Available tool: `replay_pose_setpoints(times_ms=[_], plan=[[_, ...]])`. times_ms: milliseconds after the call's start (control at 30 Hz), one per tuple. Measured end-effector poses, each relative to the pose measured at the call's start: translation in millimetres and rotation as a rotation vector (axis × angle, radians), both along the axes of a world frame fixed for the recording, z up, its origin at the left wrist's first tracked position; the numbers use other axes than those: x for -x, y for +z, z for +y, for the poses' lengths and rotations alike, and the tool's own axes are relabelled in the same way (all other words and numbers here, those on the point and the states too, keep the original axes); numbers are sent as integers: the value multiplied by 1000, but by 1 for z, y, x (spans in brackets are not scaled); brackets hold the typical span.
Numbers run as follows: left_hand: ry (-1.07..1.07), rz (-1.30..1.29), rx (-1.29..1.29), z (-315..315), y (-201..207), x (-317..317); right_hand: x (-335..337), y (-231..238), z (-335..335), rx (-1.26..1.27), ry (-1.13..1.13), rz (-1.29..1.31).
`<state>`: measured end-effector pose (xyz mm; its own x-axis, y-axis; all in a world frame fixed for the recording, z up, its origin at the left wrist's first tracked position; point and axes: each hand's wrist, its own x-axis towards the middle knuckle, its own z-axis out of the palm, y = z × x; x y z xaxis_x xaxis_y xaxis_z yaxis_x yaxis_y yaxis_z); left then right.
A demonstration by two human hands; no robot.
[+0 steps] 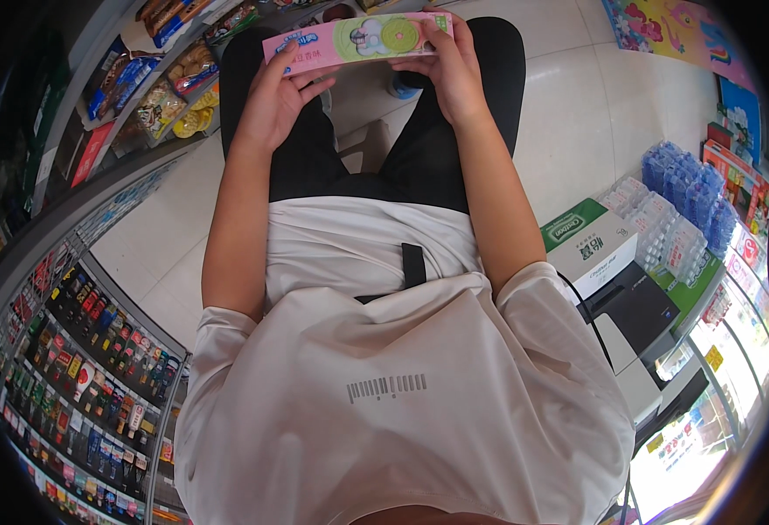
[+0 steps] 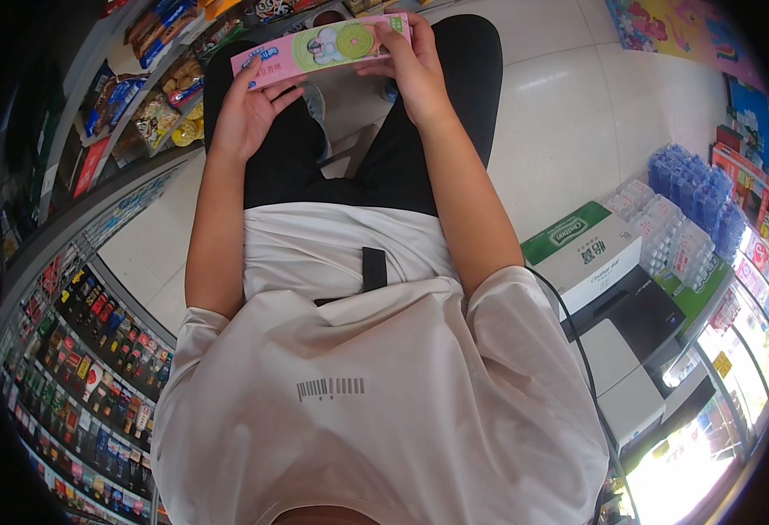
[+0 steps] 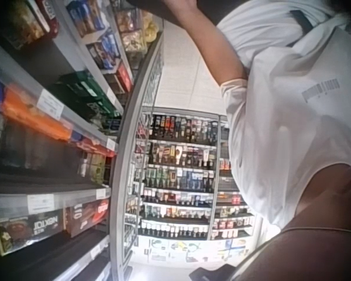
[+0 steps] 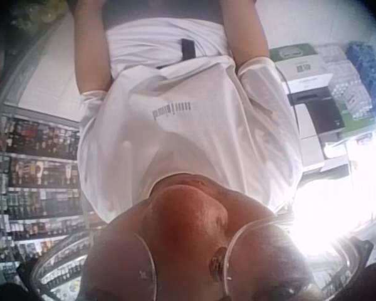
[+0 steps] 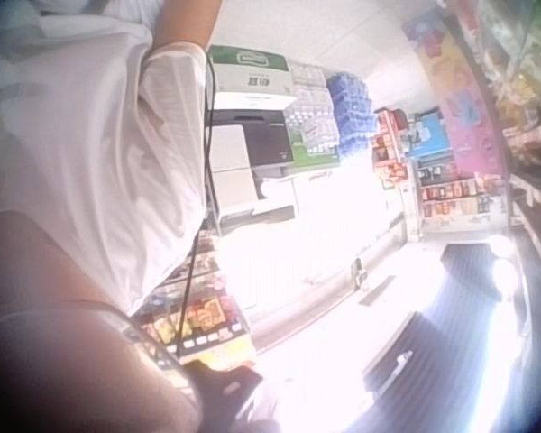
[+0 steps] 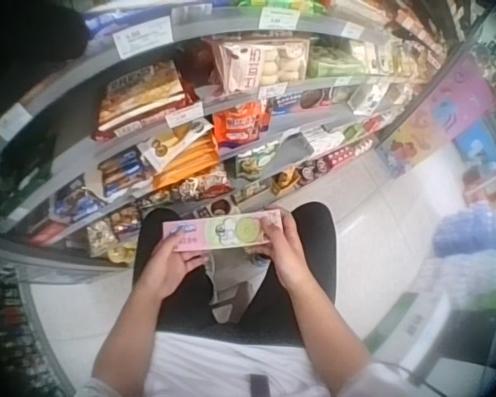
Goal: The person holds a pink snack box with both hands, turns it over to look at the other side, and then reaches up to place a blue snack box onto a shelf.
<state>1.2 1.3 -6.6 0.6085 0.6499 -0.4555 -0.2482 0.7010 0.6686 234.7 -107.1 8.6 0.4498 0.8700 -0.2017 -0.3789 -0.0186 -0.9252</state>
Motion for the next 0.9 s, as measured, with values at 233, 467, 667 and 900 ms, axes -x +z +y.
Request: replay_pose_setpoints(times_ms=[233, 467, 667, 900], plan=[[1, -8, 14, 0, -4, 3, 1, 8, -2, 73, 38, -29], [-4, -16, 19, 1, -4, 4, 3, 8, -3, 109, 38, -39], [-13, -17, 13, 1, -4, 4, 1, 3, -2, 63, 22, 14], [-19, -25, 20, 0, -3, 4, 1, 4, -2, 62, 5, 12]])
